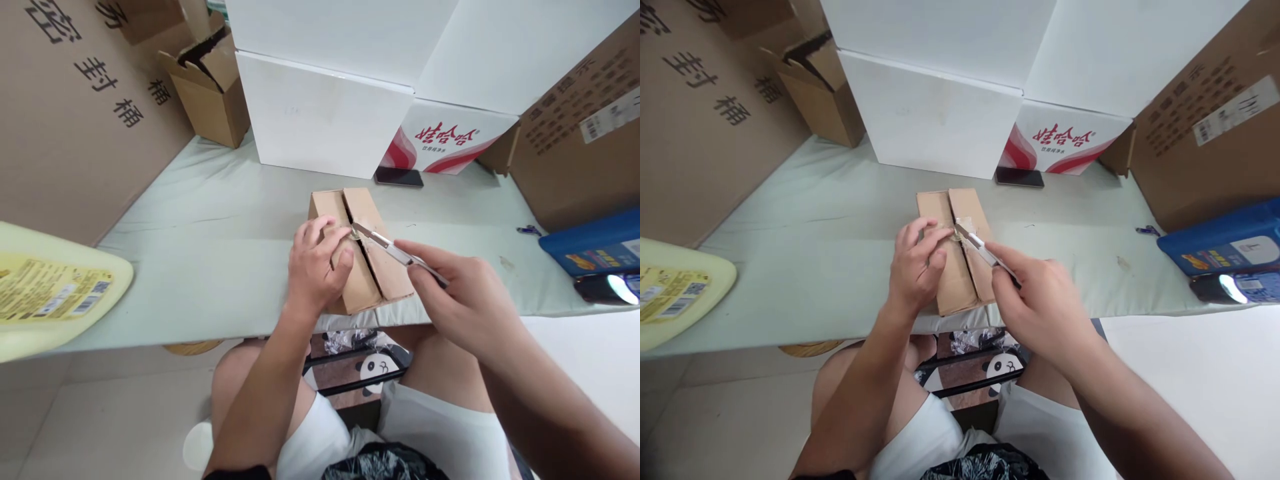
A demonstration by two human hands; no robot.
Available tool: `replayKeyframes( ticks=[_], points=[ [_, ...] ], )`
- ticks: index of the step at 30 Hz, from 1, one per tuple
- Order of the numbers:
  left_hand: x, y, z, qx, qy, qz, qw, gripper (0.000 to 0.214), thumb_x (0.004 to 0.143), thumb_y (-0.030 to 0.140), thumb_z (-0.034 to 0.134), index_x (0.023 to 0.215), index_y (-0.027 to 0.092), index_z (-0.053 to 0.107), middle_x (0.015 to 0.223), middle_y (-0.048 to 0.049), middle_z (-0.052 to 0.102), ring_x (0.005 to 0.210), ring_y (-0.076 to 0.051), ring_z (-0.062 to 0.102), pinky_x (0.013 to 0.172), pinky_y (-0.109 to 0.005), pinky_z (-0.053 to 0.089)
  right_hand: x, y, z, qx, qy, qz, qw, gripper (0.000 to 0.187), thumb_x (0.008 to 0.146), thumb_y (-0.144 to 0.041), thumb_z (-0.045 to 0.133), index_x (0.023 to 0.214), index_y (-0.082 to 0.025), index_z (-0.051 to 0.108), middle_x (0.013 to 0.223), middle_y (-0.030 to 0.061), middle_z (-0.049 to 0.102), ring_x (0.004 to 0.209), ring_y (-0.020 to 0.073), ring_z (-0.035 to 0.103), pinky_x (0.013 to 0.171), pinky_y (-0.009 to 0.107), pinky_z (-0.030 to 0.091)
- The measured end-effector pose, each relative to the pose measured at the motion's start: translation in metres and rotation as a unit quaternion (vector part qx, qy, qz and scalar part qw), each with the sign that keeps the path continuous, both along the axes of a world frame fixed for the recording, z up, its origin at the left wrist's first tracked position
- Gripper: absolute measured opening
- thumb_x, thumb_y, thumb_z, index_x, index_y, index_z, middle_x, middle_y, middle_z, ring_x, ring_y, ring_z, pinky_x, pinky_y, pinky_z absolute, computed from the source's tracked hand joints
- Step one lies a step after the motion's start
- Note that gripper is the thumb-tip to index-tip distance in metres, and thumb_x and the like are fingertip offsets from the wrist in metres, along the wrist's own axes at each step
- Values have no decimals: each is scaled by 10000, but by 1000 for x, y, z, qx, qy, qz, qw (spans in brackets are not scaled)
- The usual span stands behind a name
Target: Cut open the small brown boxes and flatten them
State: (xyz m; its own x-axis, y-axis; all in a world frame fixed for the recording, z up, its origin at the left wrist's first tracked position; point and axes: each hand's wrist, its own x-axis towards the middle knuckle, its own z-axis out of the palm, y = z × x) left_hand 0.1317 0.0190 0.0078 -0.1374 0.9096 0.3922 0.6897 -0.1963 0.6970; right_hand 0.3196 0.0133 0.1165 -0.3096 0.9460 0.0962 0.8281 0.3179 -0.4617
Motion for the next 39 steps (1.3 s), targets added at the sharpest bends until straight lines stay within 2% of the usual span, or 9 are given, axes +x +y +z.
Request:
replayKeyframes(
  ticks=[4,9,12,19,27,30,35,39],
  points=[
    [0,0,-2,16,-3,0,1000,516,1013,484,373,1238,215,751,1389,-115,619,1335,-302,515,1179,-473,394,8,-2,-8,-11,14,-29,999,442,910,-270,502,1226,-140,782,435,-51,470,376,98,412,440,213,328],
    [1,2,-8,60,-18,-3,998,564,1016,480,331,1229,177,756,1359,-146,631,1302,-309,538,1171,-483,401,9,-4,-9,65,-18,5,998,443,880,-233,492,1179,-149,808,397,-64,411,352,88,353,437,210,321],
    [1,2,-9,73,-16,-3,997,574,1022,477,305,1223,181,753,1357,-152,634,1300,-308,547,1172,-498,404,5,-3,-6,85,-50,27,995,454,880,-218,469,1167,-146,814,384,-62,394,336,89,335,434,214,311],
    [1,1,-9,82,-16,2,997,585,1028,478,308,1199,158,767,1341,-158,650,1276,-322,572,1158,-497,429,-5,-1,-4,114,-110,77,984,456,890,-213,435,1125,-136,818,400,-19,493,344,113,385,443,231,288],
    [4,2,-9,70,-8,13,997,551,1012,439,316,1157,172,776,1344,-142,662,1278,-324,566,1146,-505,444,-14,-6,-18,146,-163,98,971,400,906,-195,438,1084,-157,794,461,11,598,355,147,448,457,253,230],
    [3,2,-10,68,-5,11,998,542,1005,436,322,1153,174,773,1348,-142,660,1282,-325,563,1150,-511,440,-19,-5,-22,137,-187,86,969,416,914,-215,431,1126,-166,785,482,20,615,376,162,482,464,261,213],
    [3,3,-10,70,0,14,997,523,1001,421,331,1158,184,770,1346,-136,661,1287,-318,564,1146,-514,447,-22,-8,-24,128,-245,94,956,497,923,-212,426,1321,-133,714,554,42,674,403,170,525,478,286,173],
    [5,4,-9,74,-2,22,997,504,988,388,355,1158,171,777,1340,-143,667,1277,-319,574,1149,-503,446,-12,-19,-23,171,-239,106,950,486,950,-196,419,1332,-120,709,518,22,651,371,137,491,465,275,185]
  ],
)
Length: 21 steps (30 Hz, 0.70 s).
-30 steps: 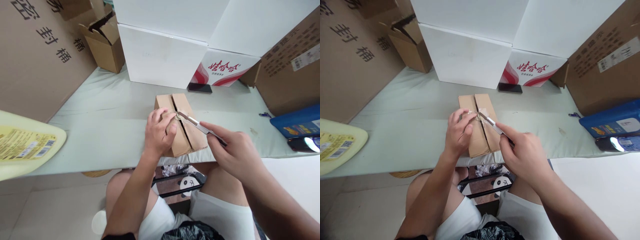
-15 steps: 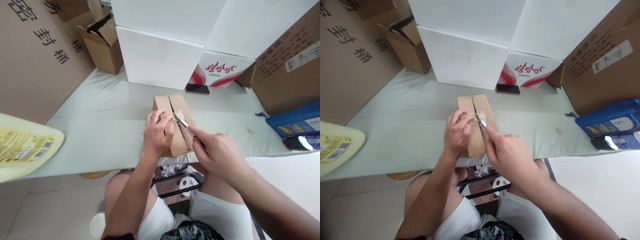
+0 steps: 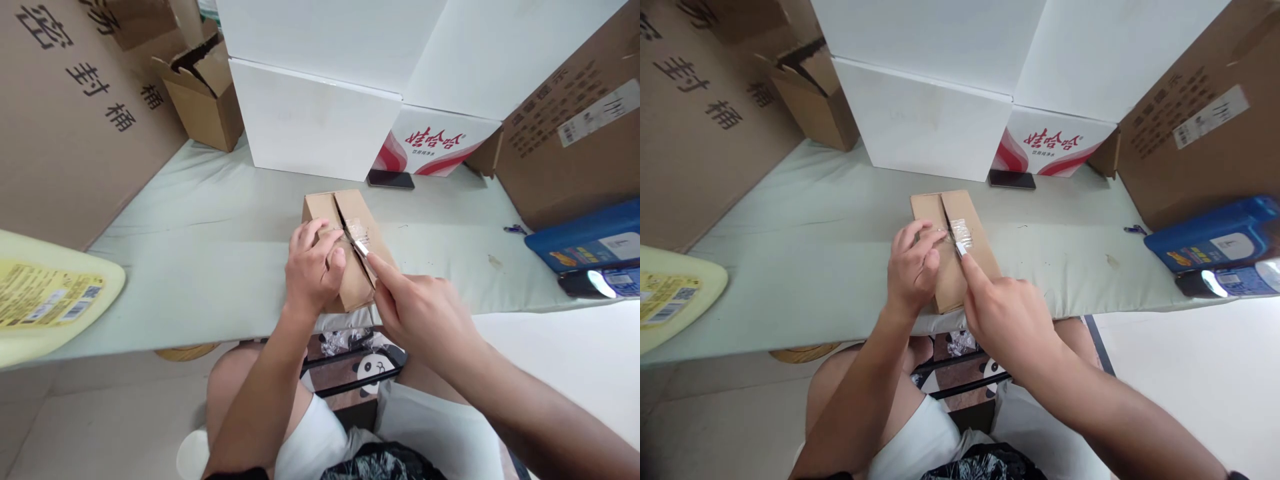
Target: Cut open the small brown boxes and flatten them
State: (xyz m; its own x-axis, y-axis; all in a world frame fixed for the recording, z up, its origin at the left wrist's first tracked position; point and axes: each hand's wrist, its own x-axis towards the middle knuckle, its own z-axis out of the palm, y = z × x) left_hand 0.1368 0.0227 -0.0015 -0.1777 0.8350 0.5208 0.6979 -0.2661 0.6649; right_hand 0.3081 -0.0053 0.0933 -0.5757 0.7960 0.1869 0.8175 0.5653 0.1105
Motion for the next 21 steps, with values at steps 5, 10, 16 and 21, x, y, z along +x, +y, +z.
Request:
replayKeyframes(
  ticks=[5,10,16,21],
  points=[
    [2,0,0,-5,4,0,1000,505,987,385,349,1173,187,774,1355,-128,664,1287,-315,569,1169,-499,427,-1,-5,3,18,-26,-7,999,484,944,-189,422,1323,-131,718,495,19,635,356,138,498,451,272,176],
    [2,0,-2,1,6,8,1000,535,1005,426,328,1164,186,780,1344,-138,669,1283,-316,572,1152,-503,441,-21,4,13,-93,-124,-71,985,547,918,-194,506,1450,-148,624,628,59,731,472,179,632,466,280,158],
    [3,0,-2,29,3,3,1000,570,1019,439,300,1135,169,789,1311,-152,685,1252,-322,588,1140,-507,450,-21,11,16,-89,-124,-74,985,517,955,-232,468,1447,-213,623,674,50,749,513,200,667,483,296,164],
    [2,0,-3,15,-5,6,1000,515,1001,401,344,1148,177,784,1331,-143,675,1277,-322,577,1145,-510,450,-18,10,17,-83,-116,-47,989,531,939,-205,476,1454,-180,605,650,50,736,473,178,635,470,294,160]
  ],
)
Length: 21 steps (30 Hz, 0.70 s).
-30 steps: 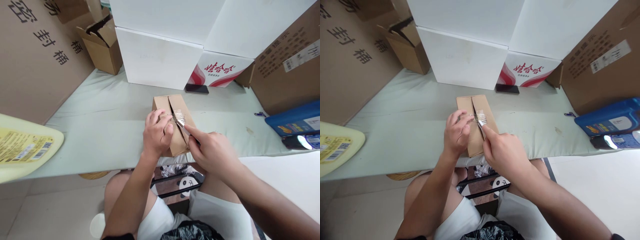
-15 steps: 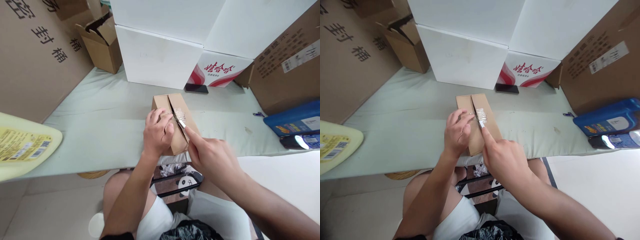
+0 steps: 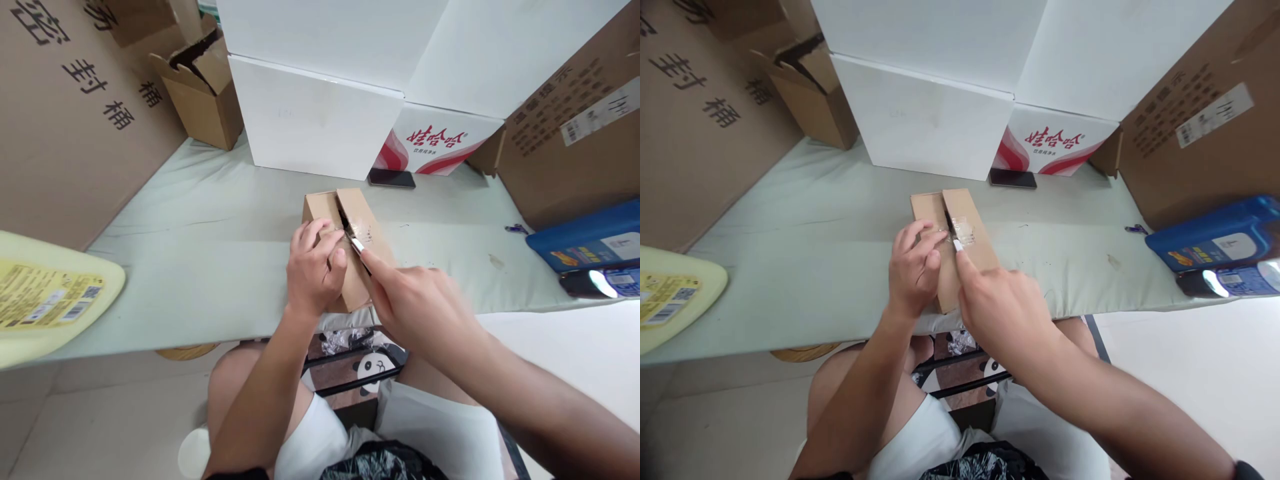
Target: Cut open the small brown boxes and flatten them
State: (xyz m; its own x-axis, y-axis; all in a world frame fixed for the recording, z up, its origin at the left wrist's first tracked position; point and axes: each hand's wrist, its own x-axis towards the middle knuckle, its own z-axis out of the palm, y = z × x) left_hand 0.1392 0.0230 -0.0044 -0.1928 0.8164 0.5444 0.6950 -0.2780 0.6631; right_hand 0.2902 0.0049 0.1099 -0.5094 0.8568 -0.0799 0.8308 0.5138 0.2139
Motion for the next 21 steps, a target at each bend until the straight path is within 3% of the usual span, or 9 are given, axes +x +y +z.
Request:
replayKeyframes(
  ticks=[6,9,12,16,21],
  points=[
    [0,-1,2,-7,2,-5,1000,490,989,368,354,1140,181,780,1346,-137,676,1284,-315,576,1157,-521,443,-4,3,0,-13,3,-20,1000,425,956,-223,457,1311,-204,691,678,50,747,480,180,632,469,288,142],
    [1,0,2,-10,3,2,1000,490,980,353,360,1141,170,786,1347,-137,679,1268,-315,585,1154,-509,447,4,-2,1,-5,25,11,1000,397,906,-191,488,1220,-188,731,592,25,704,415,170,581,452,281,144],
    [1,0,1,3,2,-2,1000,515,990,360,344,1148,155,789,1337,-144,683,1261,-314,592,1160,-503,443,24,-14,7,52,101,60,992,389,918,-190,469,1195,-152,740,473,-12,605,333,143,482,428,283,177],
    [1,1,1,16,-2,-4,1000,550,1018,396,314,1164,154,786,1326,-143,689,1255,-301,604,1165,-493,441,50,-35,18,43,209,101,972,391,994,-184,434,1288,-131,685,486,-46,558,350,118,480,416,277,284],
    [-3,-1,1,-1,-12,-23,1000,563,1039,445,303,1240,183,759,1376,-136,661,1302,-293,582,1193,-496,417,66,-44,22,65,298,28,952,396,1020,-197,490,1397,-222,609,520,-65,542,360,92,408,434,247,340]
  ],
)
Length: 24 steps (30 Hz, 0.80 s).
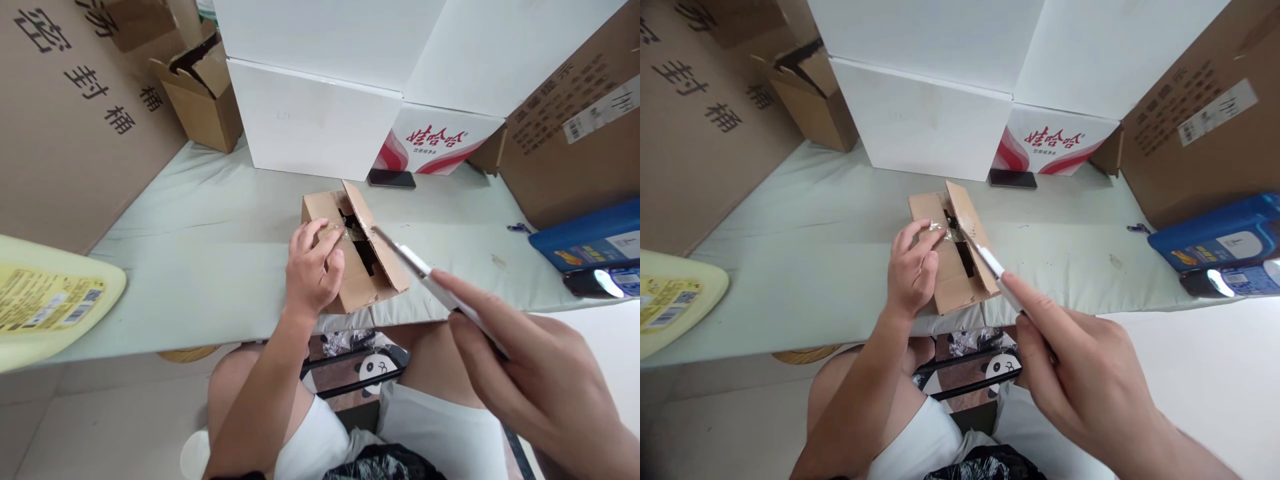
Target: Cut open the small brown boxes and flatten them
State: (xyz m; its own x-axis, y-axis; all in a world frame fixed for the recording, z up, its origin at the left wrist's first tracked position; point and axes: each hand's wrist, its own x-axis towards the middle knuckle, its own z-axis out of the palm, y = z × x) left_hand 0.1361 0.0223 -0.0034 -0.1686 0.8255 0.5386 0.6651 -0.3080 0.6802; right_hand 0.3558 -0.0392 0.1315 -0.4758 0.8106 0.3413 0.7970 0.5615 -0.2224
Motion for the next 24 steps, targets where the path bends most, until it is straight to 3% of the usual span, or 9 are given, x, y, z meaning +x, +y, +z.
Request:
replayKeyframes(
  ticks=[3,6,9,12,15,17,20,24],
  points=[
    [-6,0,-3,7,-13,-6,1000,544,1034,448,342,1282,171,738,1403,-154,628,1330,-297,566,1196,-494,419,9,20,-20,1,6,-94,996,378,1022,-243,477,1375,-201,604,607,-20,608,450,128,502,505,256,413],
    [-15,1,-7,0,-26,-29,999,512,1023,447,384,1323,191,710,1443,-145,594,1358,-292,556,1207,-492,418,23,50,-62,-55,-27,-132,989,449,1005,-265,423,1415,-146,565,878,98,725,673,211,644,614,308,489],
    [-21,2,-10,-4,-43,-44,998,474,999,434,456,1354,217,682,1471,-132,564,1382,-292,540,1218,-499,413,36,71,-107,-109,-101,-160,976,495,999,-216,349,1428,-114,574,1000,155,693,742,231,633,646,331,494],
    [-23,2,-12,-2,-51,-53,997,462,984,399,497,1376,217,659,1489,-139,542,1393,-297,529,1217,-512,414,43,78,-135,-154,-142,-183,961,526,989,-205,377,1474,-125,562,1029,159,647,815,240,638,754,382,550],
    [-24,1,-11,-4,-53,-59,997,454,989,386,496,1384,217,643,1494,-145,537,1402,-303,525,1221,-516,407,44,77,-140,-151,-88,-182,968,517,986,-277,442,1456,-116,585,1250,236,587,1161,331,626,1008,535,530],
    [-24,1,-10,-13,-55,-64,996,456,989,393,496,1395,229,624,1496,-141,538,1409,-310,519,1213,-516,418,41,76,-132,-154,12,-148,977,511,1003,-346,451,1449,-131,574,1386,246,534,1303,346,568,1087,569,493],
    [-24,1,-7,-29,-63,-76,995,463,990,390,498,1421,247,589,1509,-136,536,1414,-311,514,1177,-499,461,26,73,-114,-163,161,-26,973,511,1033,-427,449,1502,-230,491,1537,186,468,1407,302,518,1110,532,509],
    [-22,1,-4,-28,-66,-92,993,450,1010,363,459,1426,257,592,1551,-123,501,1461,-291,471,1216,-503,420,-2,68,-98,-157,172,99,967,461,1017,-442,519,1433,-256,590,1635,152,368,1508,321,424,1208,553,428]
  ],
)
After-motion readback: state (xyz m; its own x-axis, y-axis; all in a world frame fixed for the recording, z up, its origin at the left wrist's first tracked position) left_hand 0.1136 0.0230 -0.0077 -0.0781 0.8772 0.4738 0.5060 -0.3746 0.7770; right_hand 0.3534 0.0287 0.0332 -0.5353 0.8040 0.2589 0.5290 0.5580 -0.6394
